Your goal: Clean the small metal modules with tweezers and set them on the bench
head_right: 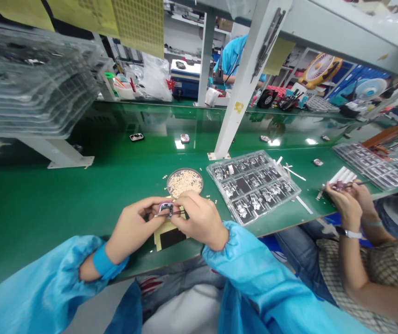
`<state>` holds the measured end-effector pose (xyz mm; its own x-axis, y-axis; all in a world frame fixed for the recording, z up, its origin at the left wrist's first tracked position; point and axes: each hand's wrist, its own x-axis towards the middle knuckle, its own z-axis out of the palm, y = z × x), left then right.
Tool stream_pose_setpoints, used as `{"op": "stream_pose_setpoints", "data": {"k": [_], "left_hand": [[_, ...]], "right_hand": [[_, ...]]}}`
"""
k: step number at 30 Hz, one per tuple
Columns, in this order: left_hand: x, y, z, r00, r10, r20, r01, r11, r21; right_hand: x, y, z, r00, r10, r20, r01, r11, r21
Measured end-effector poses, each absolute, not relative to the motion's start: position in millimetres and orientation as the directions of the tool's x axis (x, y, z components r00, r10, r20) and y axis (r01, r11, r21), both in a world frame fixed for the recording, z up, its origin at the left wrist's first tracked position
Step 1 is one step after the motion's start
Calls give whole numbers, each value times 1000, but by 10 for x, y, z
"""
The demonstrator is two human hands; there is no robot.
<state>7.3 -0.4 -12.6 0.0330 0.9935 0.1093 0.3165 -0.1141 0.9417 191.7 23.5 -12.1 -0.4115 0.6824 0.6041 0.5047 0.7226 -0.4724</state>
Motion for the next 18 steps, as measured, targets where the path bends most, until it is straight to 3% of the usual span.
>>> {"op": "stream_pose_setpoints", "data": {"k": [3, 10, 13, 18], "left_hand": [[78, 0, -119, 36, 999, 21, 235, -29, 972], [75, -2, -81, 57, 998, 4, 181, -15, 983], [76, -6, -77, 44, 998, 41, 196, -49, 979], [69, -15, -78, 12, 981, 194, 365, -185, 912]], "right_hand": [[1919, 258, -121, -458, 620, 636, 483, 775, -407], [2062, 381, -104, -690, 439, 576, 360, 898, -253], [2092, 385, -48, -641, 465, 611, 307, 885, -351], [2016, 285, 14, -400, 701, 590, 323, 710, -625]]}}
